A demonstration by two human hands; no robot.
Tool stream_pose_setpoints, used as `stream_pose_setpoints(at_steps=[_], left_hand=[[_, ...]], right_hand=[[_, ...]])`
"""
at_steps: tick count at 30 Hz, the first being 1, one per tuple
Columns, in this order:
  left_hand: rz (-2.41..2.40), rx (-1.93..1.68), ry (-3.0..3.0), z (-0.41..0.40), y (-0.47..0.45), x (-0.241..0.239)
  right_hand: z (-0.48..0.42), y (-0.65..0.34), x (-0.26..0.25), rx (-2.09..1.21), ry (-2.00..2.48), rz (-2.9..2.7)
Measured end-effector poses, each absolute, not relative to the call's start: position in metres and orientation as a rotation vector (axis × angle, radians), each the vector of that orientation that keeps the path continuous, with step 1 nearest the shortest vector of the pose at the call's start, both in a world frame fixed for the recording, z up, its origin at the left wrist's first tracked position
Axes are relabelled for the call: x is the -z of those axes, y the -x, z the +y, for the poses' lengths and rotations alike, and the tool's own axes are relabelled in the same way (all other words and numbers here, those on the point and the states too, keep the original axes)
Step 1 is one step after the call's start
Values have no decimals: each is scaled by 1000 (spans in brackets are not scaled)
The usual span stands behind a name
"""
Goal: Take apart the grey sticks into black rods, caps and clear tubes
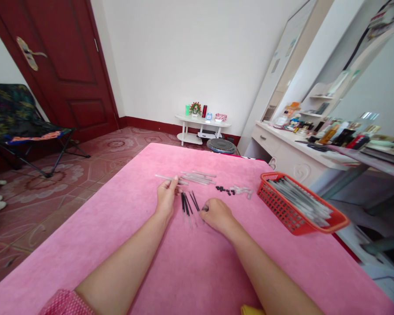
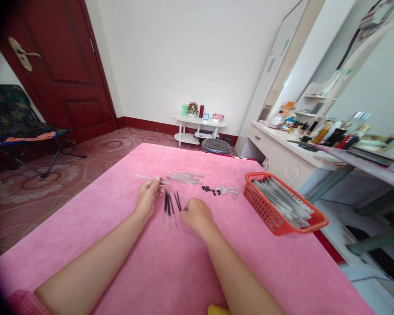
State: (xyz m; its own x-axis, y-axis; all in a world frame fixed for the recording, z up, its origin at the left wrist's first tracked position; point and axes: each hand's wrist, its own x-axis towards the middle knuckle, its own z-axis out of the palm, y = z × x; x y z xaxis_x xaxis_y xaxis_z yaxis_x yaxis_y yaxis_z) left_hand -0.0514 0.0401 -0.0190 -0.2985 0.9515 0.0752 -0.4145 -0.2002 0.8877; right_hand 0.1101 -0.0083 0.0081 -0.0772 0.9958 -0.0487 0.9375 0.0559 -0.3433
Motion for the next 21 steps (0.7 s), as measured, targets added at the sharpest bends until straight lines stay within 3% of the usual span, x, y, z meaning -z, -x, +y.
stream_pose_setpoints(at_steps=[3,11,21], left_hand=[[933,-1711,-742,41,53,18],[773,-1681,-560,42,56,11],[671,-1580,-559,38,53,6]], right_hand=[[-6,-114,-17,-496,1884,-2038],[-16,-125,-65,-1209,1397,-1928],[-17,-123,-63,-1303,1332,-1940]])
